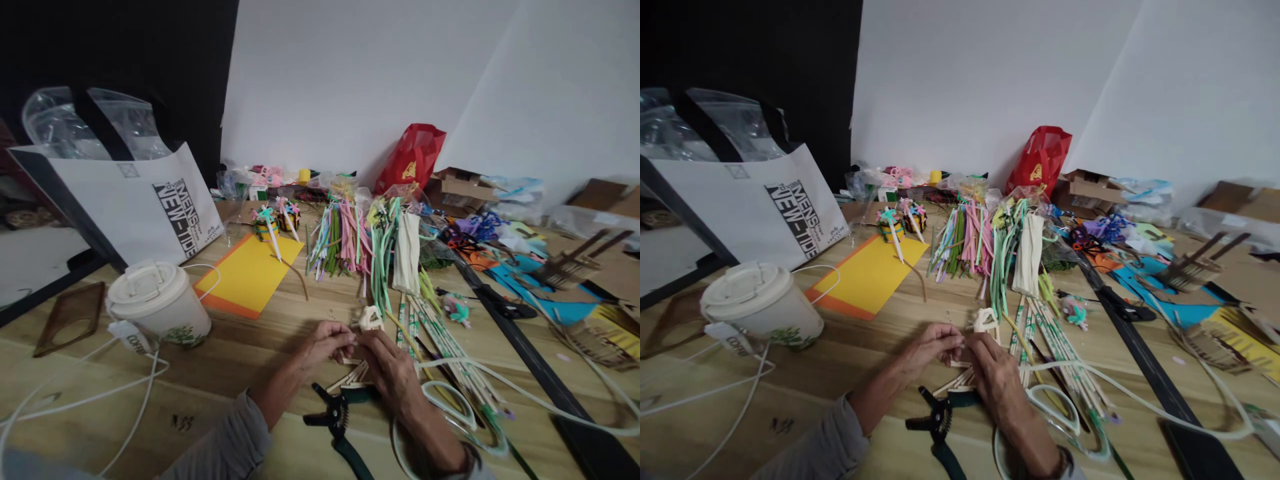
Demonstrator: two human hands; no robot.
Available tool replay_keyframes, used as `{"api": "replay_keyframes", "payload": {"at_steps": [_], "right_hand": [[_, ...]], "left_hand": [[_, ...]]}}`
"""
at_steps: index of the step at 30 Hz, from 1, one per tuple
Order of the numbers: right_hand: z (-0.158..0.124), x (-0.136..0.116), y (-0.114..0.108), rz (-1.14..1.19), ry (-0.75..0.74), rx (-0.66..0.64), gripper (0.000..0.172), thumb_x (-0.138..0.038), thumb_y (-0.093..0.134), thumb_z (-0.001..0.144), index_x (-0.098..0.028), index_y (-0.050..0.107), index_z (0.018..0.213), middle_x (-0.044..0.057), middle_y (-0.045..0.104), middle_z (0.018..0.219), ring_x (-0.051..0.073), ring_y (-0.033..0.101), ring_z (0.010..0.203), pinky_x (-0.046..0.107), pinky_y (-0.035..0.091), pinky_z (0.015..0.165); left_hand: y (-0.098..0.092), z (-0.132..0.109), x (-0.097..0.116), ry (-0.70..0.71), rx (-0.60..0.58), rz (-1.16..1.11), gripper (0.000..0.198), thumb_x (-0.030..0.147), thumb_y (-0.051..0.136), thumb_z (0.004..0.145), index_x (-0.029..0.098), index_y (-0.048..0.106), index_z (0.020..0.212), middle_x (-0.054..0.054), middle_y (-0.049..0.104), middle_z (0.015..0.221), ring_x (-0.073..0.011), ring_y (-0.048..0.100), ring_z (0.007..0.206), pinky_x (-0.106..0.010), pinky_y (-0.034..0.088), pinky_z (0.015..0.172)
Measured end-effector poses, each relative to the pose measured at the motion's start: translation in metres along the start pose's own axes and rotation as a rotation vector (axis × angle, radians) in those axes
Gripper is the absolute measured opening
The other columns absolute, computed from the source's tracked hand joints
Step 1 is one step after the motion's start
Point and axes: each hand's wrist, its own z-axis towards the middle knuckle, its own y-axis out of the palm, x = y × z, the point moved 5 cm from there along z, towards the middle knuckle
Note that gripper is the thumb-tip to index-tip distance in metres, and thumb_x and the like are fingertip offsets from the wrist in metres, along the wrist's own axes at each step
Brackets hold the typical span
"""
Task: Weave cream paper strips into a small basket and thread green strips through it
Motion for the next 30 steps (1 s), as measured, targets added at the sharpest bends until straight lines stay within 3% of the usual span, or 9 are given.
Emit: {"api": "replay_keyframes", "payload": {"at_steps": [10, 16, 23, 30], "right_hand": [[0.004, -0.004, -0.003, 0.159, 0.062, 0.001, 0.018, -0.016, 0.042, 0.098, -0.023, 0.057, 0.101, 0.006, 0.064, 0.096, 0.018, 0.065, 0.088, 0.027, 0.051, 0.077], [0.004, 0.002, -0.004, 0.296, 0.263, 0.043, 0.012, -0.025, 0.049, 0.095, -0.021, 0.059, 0.089, 0.004, 0.066, 0.085, 0.018, 0.064, 0.079, 0.026, 0.049, 0.071], [0.000, 0.012, 0.001, 0.437, 0.533, 0.013, 0.026, -0.042, 0.054, 0.092, -0.018, 0.061, 0.085, 0.003, 0.065, 0.076, 0.017, 0.060, 0.066, 0.026, 0.044, 0.060], [-0.002, 0.019, 0.002, 0.589, 0.610, 0.035, 0.031, -0.048, 0.057, 0.088, -0.018, 0.058, 0.079, 0.000, 0.055, 0.068, 0.015, 0.049, 0.062, 0.025, 0.037, 0.056]], "left_hand": [[0.000, 0.001, 0.001, 0.059, 0.006, 0.018, 0.042, 0.050, 0.078, 0.064, 0.012, 0.062, 0.073, 0.000, 0.062, 0.063, -0.0087, 0.053, 0.054, -0.021, 0.042, 0.053], [0.004, 0.000, 0.008, 0.113, 0.029, 0.059, 0.044, 0.052, 0.077, 0.064, 0.011, 0.064, 0.071, -0.001, 0.063, 0.061, -0.0081, 0.052, 0.051, -0.021, 0.041, 0.052], [0.007, -0.006, 0.017, 0.175, 0.070, 0.137, 0.036, 0.046, 0.076, 0.068, 0.011, 0.066, 0.071, -0.002, 0.063, 0.061, -0.0100, 0.054, 0.054, -0.022, 0.043, 0.056], [0.011, -0.008, 0.020, 0.257, 0.079, 0.225, 0.024, 0.036, 0.069, 0.075, 0.012, 0.067, 0.073, -0.002, 0.063, 0.063, -0.0111, 0.056, 0.057, -0.022, 0.044, 0.057]]}}
